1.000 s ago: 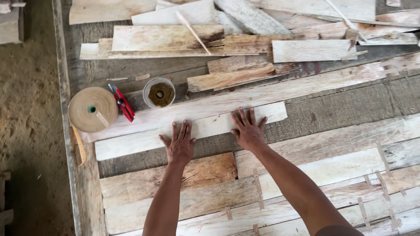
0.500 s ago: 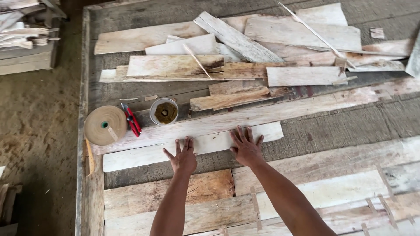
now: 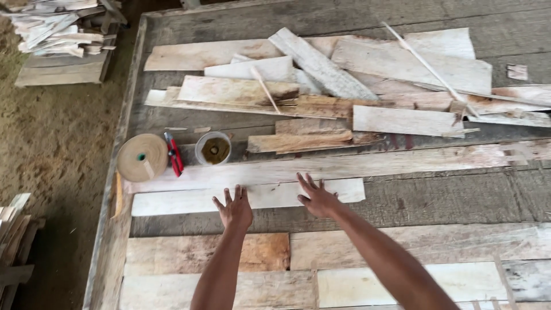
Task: The person applies a paste-like substance from a small container onto wooden planks using a small stick, then arranges and aligns the planks on a workbench. The person repeatedly dips the stick into the container and spreads the substance along the plank edges before positioning them.
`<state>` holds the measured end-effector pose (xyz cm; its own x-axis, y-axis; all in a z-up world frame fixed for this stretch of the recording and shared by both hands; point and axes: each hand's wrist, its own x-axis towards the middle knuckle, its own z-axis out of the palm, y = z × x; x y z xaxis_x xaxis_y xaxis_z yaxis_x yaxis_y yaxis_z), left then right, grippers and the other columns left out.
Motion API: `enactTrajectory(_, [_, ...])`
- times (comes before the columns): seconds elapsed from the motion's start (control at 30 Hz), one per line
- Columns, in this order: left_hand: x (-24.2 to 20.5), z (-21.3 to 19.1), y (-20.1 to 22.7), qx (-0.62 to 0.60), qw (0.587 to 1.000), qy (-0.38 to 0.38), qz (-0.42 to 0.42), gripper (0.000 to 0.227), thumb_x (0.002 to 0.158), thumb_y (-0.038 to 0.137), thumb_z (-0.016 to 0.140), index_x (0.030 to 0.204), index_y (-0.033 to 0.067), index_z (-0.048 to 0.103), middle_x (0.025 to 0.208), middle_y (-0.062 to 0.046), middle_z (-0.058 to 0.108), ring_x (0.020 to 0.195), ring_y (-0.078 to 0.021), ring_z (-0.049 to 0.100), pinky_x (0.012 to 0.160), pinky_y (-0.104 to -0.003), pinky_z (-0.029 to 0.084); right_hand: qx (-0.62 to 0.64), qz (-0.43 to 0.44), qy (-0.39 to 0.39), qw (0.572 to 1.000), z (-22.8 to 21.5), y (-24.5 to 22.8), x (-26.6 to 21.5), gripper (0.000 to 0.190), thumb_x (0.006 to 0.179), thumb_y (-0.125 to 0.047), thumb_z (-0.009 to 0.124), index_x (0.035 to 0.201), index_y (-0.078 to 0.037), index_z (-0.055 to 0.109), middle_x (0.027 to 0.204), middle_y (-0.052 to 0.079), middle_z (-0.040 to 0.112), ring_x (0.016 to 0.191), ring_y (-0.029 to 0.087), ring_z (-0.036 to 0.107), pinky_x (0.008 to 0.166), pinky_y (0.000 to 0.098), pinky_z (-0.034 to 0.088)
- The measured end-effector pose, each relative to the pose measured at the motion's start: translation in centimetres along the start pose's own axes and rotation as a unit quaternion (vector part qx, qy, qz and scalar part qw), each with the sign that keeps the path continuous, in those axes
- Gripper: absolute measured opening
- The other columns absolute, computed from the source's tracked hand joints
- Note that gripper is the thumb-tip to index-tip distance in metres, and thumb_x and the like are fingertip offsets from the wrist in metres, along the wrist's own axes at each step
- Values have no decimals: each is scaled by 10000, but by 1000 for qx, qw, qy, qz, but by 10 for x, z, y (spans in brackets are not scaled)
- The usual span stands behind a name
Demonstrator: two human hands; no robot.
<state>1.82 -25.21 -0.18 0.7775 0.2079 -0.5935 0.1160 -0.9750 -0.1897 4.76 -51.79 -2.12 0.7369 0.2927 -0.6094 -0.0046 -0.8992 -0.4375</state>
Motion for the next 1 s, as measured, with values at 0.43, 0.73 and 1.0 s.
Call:
enactTrajectory(0.43, [103,-136,139,-140,915,335,176,549,939,387,690,1412,132,575,1431,-78,559,1390,-266,472,1096,-481,426,-100,-98,321,937,-212,109,103,799,870,-167,792,1541,-194,359,1536,229,422,1362,520,486,966,628,593])
enactTrajectory(0.73, [126,-125,167,-163,933,263,185,589,966,422,607,1486,158,523,1575,-79,445,1519,-290,325,1211,-619,242,-150,-71,224,960,-209,133,188,770,1005,-188,663,1649,-227,243,1703,162,205,1542,456,246,1245,744,162])
enactTrajectory(1.0, [127,-102,150,-229,895,333,190,561,950,444,657,1434,170,577,1565,-69,475,1522,-303,343,1213,-600,307,-272,-73,254,925,-230,104,148,269,1057,-182,534,1271,-251,681,968,-18,783,1014,185,751,1294,658,12])
